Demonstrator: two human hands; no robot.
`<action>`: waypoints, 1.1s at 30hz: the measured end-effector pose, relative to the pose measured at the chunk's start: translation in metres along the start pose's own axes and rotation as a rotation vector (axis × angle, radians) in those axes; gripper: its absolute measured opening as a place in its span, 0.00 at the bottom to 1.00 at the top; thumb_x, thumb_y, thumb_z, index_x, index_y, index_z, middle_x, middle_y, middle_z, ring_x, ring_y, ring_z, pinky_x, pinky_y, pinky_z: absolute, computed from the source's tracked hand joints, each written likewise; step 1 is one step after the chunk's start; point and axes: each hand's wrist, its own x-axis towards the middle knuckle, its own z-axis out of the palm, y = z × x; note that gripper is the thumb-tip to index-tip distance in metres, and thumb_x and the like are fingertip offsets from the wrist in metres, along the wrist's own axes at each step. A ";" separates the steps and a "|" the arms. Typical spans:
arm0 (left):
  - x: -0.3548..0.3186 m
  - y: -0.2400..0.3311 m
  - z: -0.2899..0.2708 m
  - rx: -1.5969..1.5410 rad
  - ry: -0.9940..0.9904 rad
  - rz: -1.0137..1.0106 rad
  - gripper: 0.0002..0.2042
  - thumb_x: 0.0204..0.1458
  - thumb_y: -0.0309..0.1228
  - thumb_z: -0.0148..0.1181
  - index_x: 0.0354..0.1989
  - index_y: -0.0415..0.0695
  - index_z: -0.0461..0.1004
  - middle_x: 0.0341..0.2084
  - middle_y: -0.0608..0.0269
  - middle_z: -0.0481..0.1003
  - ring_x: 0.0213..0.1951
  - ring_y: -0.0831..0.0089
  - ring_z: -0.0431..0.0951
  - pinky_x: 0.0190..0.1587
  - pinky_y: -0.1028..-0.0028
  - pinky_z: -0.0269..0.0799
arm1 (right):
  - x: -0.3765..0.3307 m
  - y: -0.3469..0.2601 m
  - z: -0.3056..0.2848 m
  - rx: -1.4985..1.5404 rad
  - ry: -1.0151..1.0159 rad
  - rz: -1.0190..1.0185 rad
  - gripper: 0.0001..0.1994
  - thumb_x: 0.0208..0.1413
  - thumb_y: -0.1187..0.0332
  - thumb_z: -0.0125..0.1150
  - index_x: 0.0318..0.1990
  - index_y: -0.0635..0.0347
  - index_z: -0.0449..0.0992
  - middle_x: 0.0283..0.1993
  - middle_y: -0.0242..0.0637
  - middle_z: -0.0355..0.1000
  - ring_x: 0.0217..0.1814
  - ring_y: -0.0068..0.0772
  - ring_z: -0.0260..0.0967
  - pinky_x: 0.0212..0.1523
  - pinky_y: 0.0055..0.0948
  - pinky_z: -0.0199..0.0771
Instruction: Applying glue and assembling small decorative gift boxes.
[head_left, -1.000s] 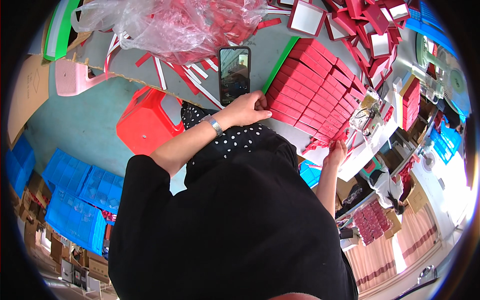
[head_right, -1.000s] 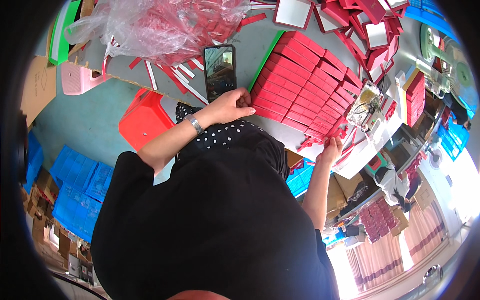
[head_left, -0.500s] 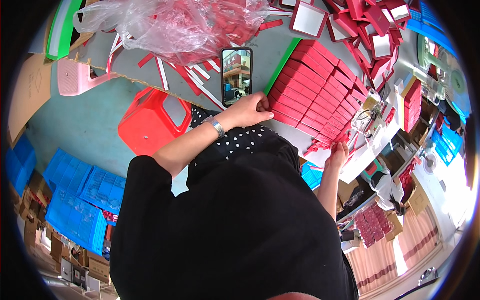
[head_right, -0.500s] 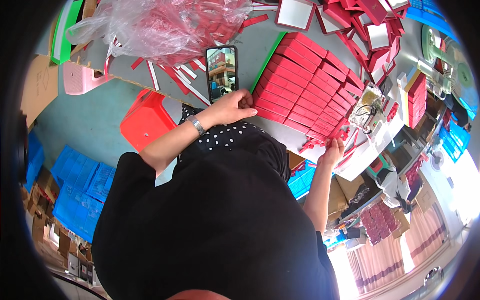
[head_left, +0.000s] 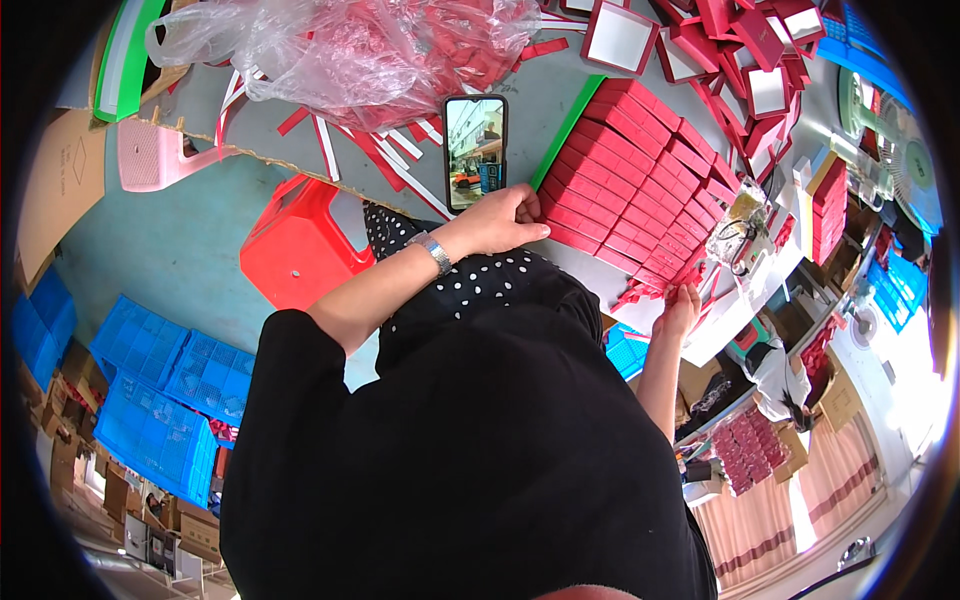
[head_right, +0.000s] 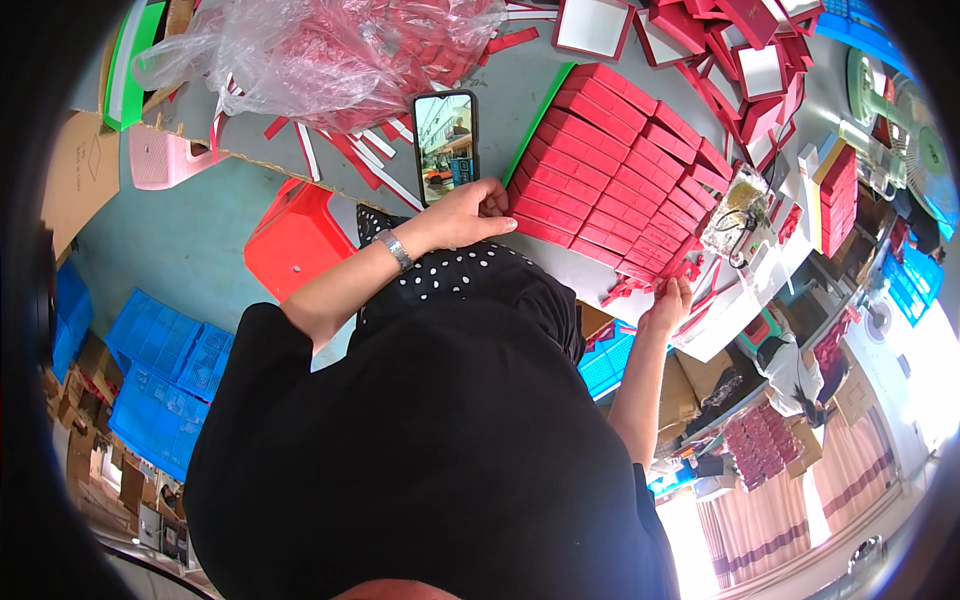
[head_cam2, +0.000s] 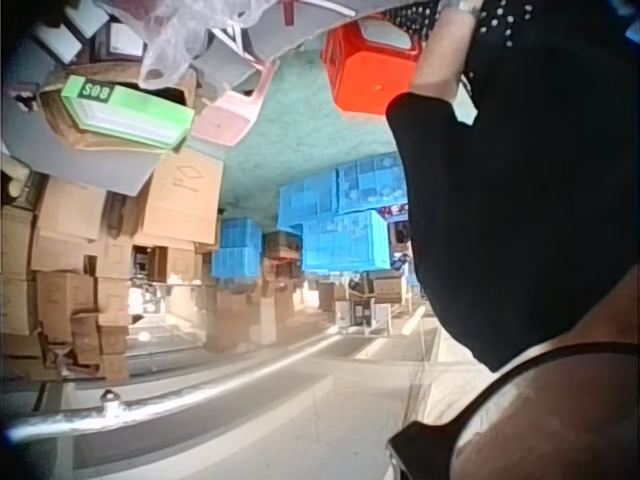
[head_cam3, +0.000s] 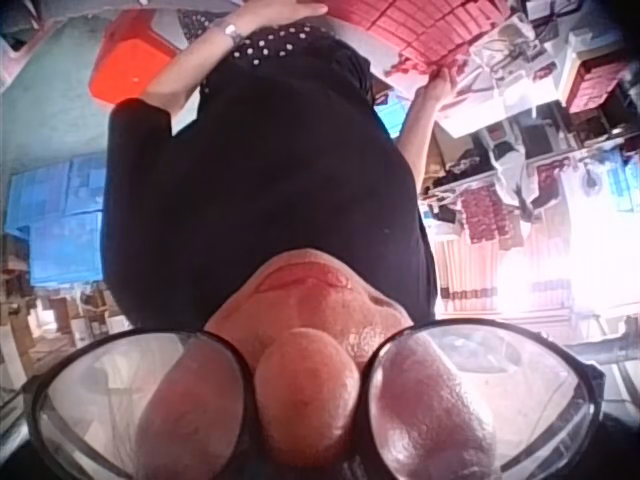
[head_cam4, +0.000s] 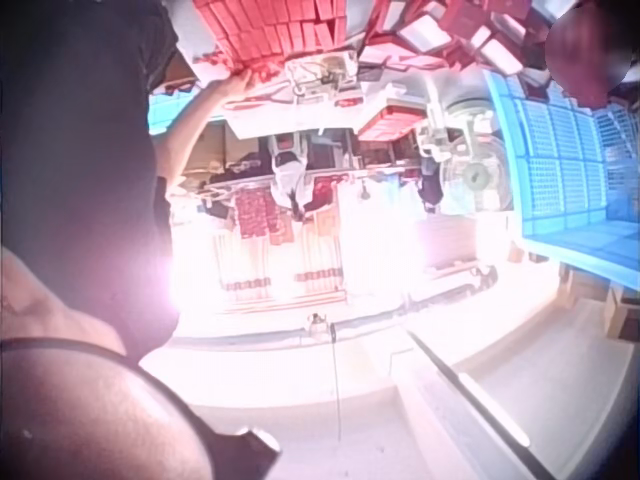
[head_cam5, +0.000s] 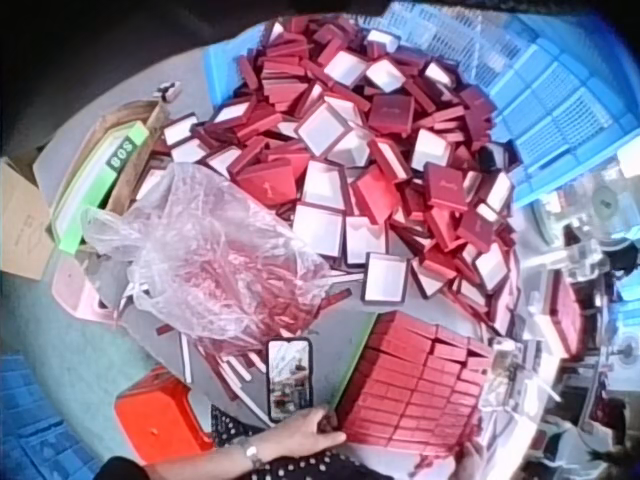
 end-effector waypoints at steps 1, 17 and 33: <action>0.000 0.000 0.000 -0.003 -0.002 0.002 0.16 0.47 0.36 0.64 0.36 0.38 0.68 0.29 0.64 0.71 0.32 0.77 0.71 0.38 0.77 0.70 | 0.001 0.000 0.000 0.002 -0.004 0.000 0.05 0.57 0.80 0.48 0.40 0.64 0.67 0.32 0.38 0.70 0.27 0.29 0.69 0.28 0.22 0.72; -0.002 0.007 -0.001 -0.010 0.004 -0.019 0.17 0.46 0.36 0.64 0.35 0.37 0.68 0.28 0.62 0.72 0.32 0.74 0.72 0.37 0.75 0.70 | 0.003 0.000 -0.004 -0.008 -0.019 0.026 0.07 0.56 0.80 0.48 0.42 0.64 0.66 0.34 0.38 0.69 0.28 0.29 0.68 0.30 0.24 0.75; -0.002 0.004 0.006 -0.033 0.059 -0.008 0.16 0.45 0.36 0.62 0.35 0.36 0.68 0.27 0.59 0.74 0.31 0.70 0.74 0.36 0.72 0.69 | 0.001 0.001 -0.001 0.026 -0.028 0.006 0.09 0.56 0.80 0.48 0.44 0.64 0.66 0.36 0.37 0.69 0.29 0.29 0.68 0.29 0.23 0.73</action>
